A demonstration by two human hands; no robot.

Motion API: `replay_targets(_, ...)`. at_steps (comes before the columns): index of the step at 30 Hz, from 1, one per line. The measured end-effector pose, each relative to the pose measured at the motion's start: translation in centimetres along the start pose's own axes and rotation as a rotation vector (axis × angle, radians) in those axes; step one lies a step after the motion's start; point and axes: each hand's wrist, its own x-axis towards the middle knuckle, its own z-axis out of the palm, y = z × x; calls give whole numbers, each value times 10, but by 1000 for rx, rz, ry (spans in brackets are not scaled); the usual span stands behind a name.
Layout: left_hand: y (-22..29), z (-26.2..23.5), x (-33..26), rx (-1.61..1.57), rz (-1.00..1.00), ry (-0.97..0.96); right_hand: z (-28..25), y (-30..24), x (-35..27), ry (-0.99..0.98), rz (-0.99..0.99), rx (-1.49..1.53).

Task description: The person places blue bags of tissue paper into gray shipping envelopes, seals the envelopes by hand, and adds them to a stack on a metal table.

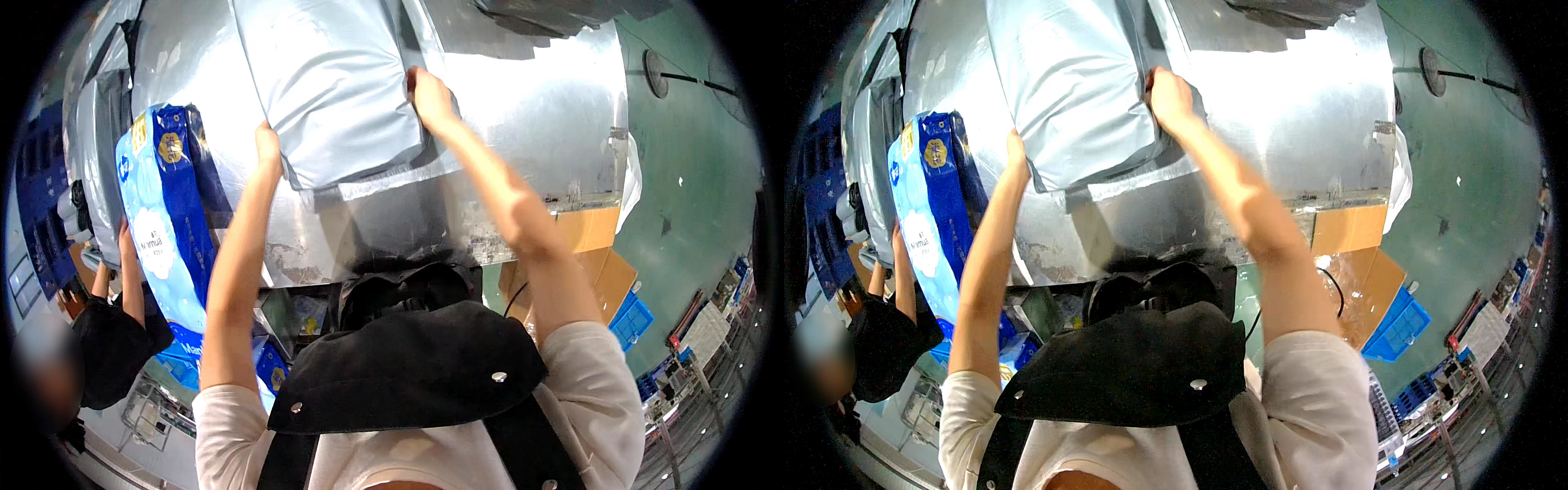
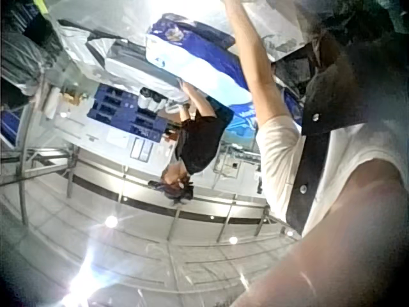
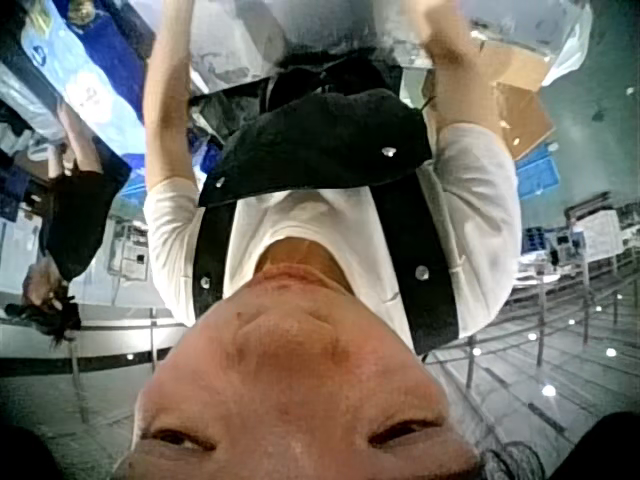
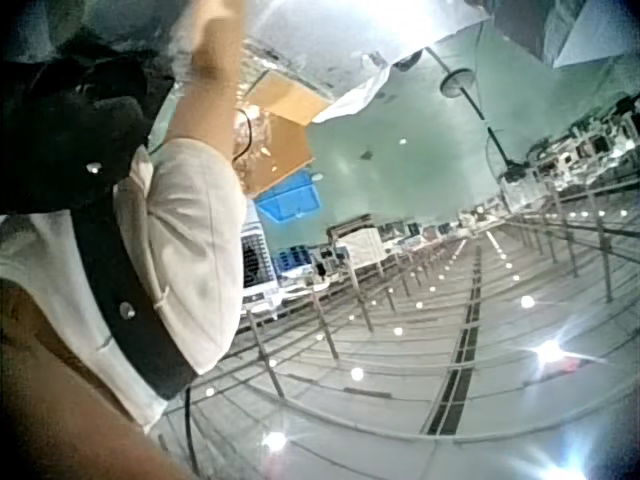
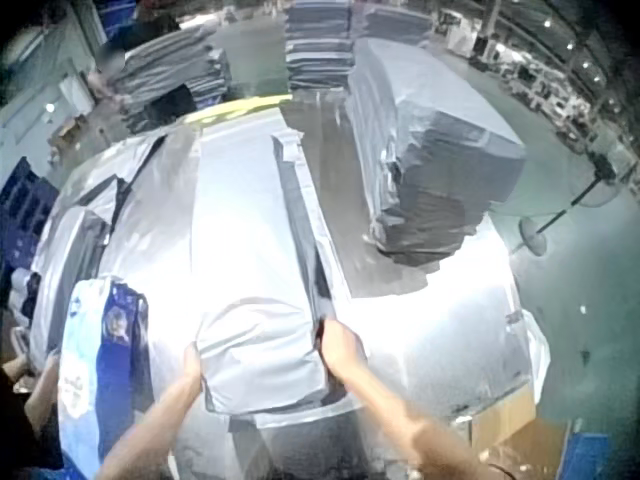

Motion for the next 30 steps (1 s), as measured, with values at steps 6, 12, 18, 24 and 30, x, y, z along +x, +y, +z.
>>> replay_targets(6,34,21,-58,-410,-2,-224,-28,-34,-19,-236,401,1032)
replay_targets(12,116,30,-122,-374,102,-377,-148,-99,-25,-356,-110,978)
replay_targets(18,168,74,-188,-490,396,-467,-269,-129,-59,-125,-545,859)
replay_targets(24,279,164,-238,-444,741,-600,-377,-126,-55,267,-674,887)
replay_targets(30,364,268,-213,-359,576,-1143,-444,-119,4,333,-495,1348)
